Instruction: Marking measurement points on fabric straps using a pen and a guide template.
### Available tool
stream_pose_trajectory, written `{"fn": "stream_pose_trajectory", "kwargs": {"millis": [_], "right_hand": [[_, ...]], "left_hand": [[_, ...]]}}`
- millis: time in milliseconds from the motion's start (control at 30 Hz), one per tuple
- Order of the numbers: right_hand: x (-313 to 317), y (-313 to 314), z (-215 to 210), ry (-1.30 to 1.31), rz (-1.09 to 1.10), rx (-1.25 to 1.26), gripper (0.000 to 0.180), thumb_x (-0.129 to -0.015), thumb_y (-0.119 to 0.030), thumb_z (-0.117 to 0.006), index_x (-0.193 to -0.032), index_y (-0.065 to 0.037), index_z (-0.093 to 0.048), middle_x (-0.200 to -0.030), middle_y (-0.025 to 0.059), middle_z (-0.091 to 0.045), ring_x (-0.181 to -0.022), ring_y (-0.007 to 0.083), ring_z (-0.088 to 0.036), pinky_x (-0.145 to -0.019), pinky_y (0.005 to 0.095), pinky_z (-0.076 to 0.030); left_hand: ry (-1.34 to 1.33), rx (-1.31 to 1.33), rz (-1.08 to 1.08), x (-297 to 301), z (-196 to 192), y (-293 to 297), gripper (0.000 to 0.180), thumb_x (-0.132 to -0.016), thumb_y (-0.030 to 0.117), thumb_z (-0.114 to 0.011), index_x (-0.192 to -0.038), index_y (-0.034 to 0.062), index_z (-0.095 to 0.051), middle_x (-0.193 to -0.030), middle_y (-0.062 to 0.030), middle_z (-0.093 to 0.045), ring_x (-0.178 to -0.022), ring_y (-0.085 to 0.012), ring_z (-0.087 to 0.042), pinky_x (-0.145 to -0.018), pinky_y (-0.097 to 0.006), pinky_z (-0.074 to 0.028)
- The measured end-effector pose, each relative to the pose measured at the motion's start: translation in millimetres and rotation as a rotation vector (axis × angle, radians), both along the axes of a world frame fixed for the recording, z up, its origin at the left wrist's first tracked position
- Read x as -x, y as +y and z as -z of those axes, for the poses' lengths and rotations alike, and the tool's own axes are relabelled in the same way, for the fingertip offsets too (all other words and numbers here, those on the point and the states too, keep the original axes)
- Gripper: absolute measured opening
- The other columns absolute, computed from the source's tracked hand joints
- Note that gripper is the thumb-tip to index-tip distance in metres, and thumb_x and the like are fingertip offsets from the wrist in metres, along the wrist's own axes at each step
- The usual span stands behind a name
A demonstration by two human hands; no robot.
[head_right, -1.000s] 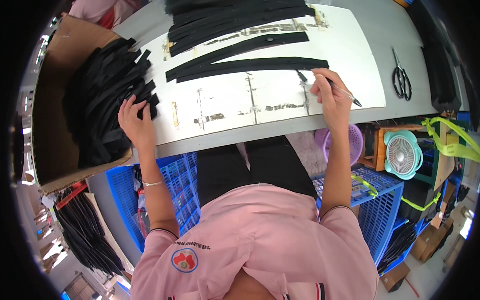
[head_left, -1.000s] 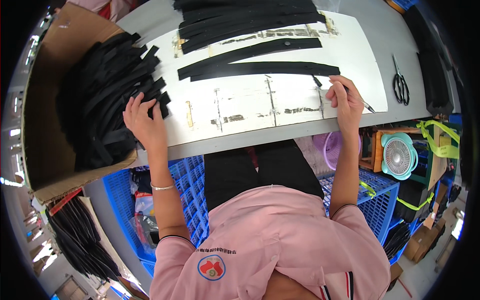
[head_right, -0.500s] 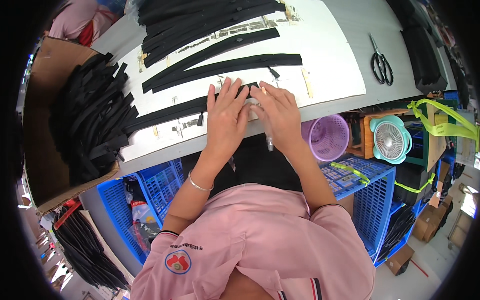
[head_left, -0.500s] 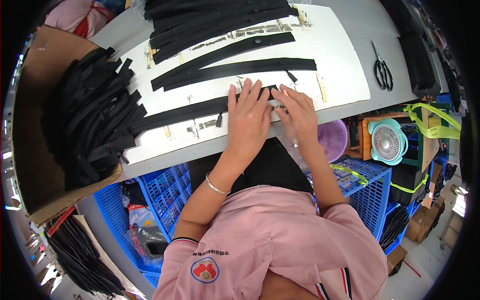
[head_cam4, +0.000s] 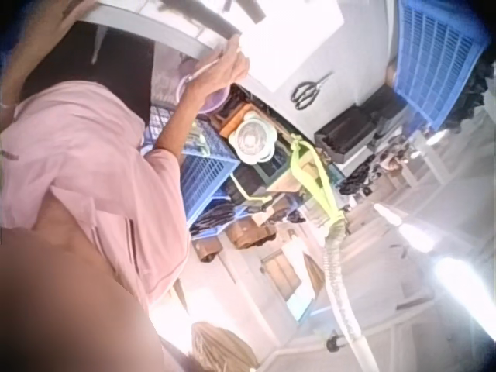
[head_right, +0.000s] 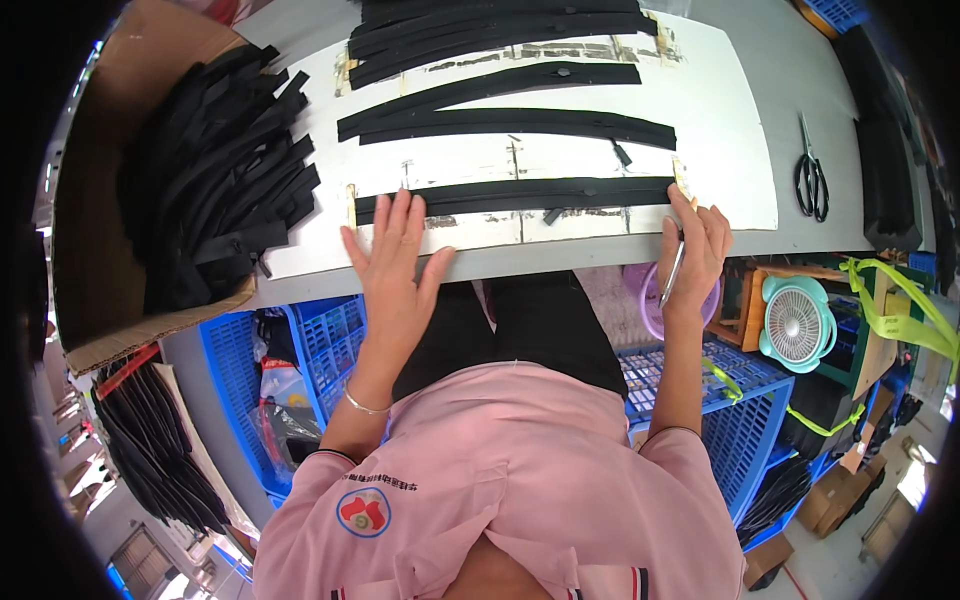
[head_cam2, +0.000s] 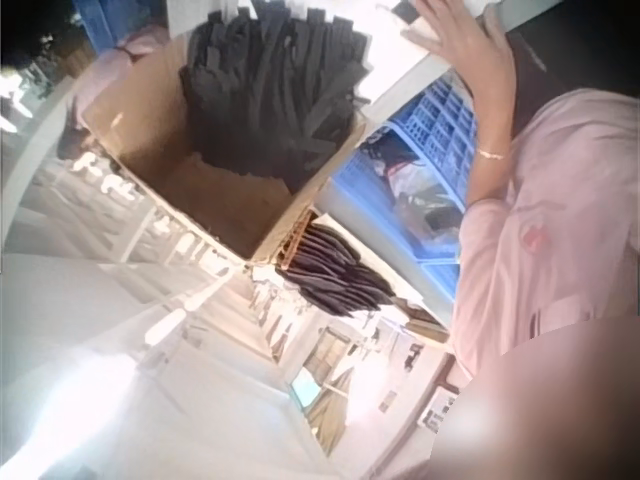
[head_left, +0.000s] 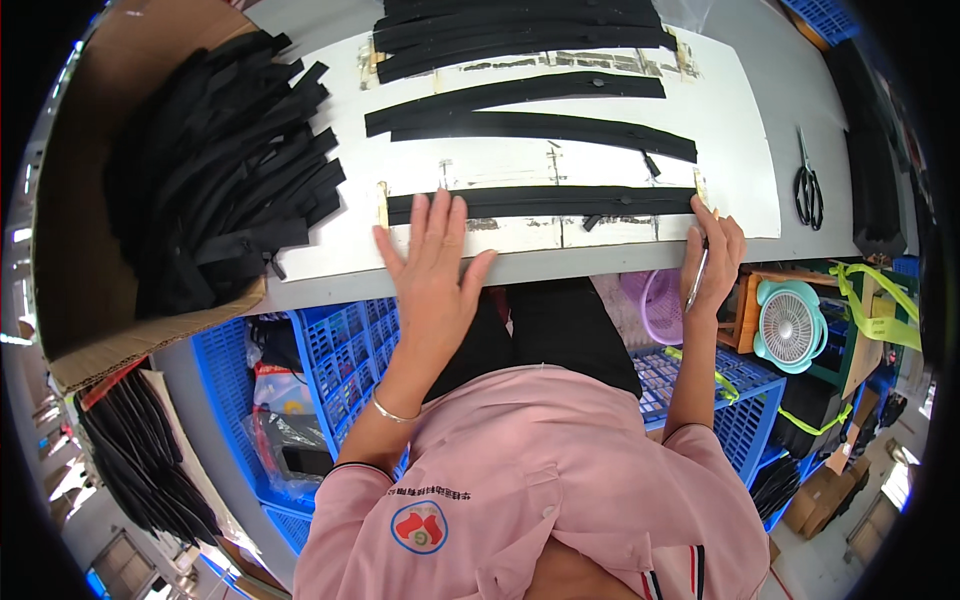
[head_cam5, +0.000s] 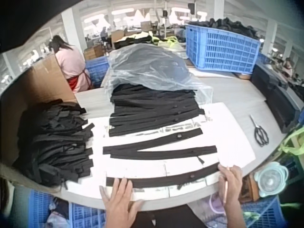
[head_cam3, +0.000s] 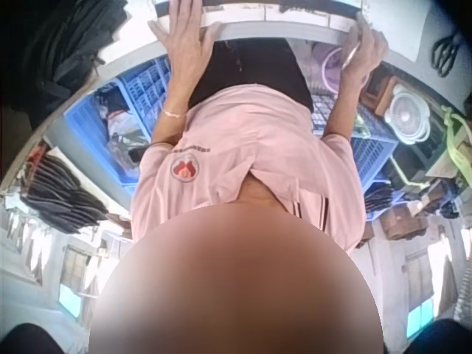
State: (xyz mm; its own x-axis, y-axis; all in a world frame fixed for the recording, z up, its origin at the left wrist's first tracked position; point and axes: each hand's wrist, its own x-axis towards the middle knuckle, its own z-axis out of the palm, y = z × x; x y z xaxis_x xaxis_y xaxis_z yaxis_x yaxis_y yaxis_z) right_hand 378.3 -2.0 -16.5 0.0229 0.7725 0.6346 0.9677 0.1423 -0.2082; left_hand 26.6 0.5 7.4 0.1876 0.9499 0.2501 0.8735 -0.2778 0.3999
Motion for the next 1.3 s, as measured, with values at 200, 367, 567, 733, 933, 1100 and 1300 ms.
{"fn": "stream_pose_trajectory", "kwargs": {"millis": [200,367,567,733,933,1100,1300], "right_hand": [[16,8,-15,0.033,0.037,0.057,0.026,-0.096,-0.004,-0.068,-0.12,-0.01,-0.074,-0.102,0.0068,-0.071,-0.106,0.0256,-0.063,-0.108,0.0453,-0.046],[78,16,-53,0.528,-0.079,0.156,0.019,-0.098,-0.008,-0.067,-0.116,-0.009,-0.074,-0.101,0.0051,-0.075,-0.109,0.0236,-0.062,-0.099,0.0384,-0.047],[182,46,-65,0.97,-0.472,0.413,0.013,-0.098,-0.014,-0.071,-0.102,-0.002,-0.076,-0.094,0.0062,-0.075,-0.073,0.0156,-0.064,-0.07,0.0268,-0.05],[215,72,-35,0.908,-0.538,0.63,0.021,-0.1,-0.016,-0.069,-0.109,0.002,-0.074,-0.088,0.0051,-0.075,-0.07,0.007,-0.065,-0.063,0.0222,-0.05],[224,71,-32,0.688,-0.499,0.608,0.021,-0.1,-0.017,-0.069,-0.107,0.002,-0.074,-0.091,0.0067,-0.075,-0.073,0.0092,-0.068,-0.066,0.0237,-0.053],[227,71,-30,0.641,-0.506,0.583,0.021,-0.1,-0.017,-0.069,-0.108,0.001,-0.075,-0.093,0.0074,-0.076,-0.073,0.0098,-0.069,-0.066,0.0239,-0.053],[228,72,-29,0.611,-0.496,0.517,0.021,-0.099,-0.019,-0.07,-0.105,0.001,-0.076,-0.089,0.0065,-0.076,-0.07,0.0102,-0.068,-0.063,0.0245,-0.052]], "left_hand": [[-0.031,0.0,-0.067,30,0,-8,0.066,-0.091,0.033,-0.079,-0.146,0.0049,-0.058,-0.156,-0.0124,-0.052,-0.152,-0.0322,-0.039,-0.123,-0.065,-0.001],[-0.048,-0.035,-0.07,30,1,-5,0.066,-0.089,0.033,-0.081,-0.145,0.0042,-0.06,-0.155,-0.012,-0.053,-0.151,-0.0326,-0.039,-0.124,-0.063,-0.005],[-0.037,-0.055,-0.085,29,4,-7,0.066,-0.088,0.035,-0.081,-0.143,0.0054,-0.061,-0.154,-0.0124,-0.054,-0.151,-0.0343,-0.039,-0.123,-0.063,-0.01],[-0.024,-0.081,-0.088,28,4,-6,0.064,-0.091,0.039,-0.078,-0.143,0.007,-0.061,-0.15,-0.0112,-0.057,-0.149,-0.0345,-0.042,-0.122,-0.064,-0.013],[-0.049,-0.101,-0.096,30,6,-7,0.064,-0.089,0.039,-0.078,-0.142,0.0069,-0.062,-0.15,-0.0115,-0.057,-0.148,-0.0353,-0.043,-0.122,-0.065,-0.013],[-0.075,-0.111,-0.095,31,7,-7,0.064,-0.089,0.038,-0.079,-0.142,0.0067,-0.062,-0.15,-0.0119,-0.057,-0.147,-0.0352,-0.043,-0.121,-0.065,-0.013],[-0.077,-0.105,-0.082,32,6,-7,0.064,-0.089,0.038,-0.079,-0.142,0.0059,-0.062,-0.15,-0.0119,-0.057,-0.148,-0.0348,-0.042,-0.121,-0.065,-0.012]]}}
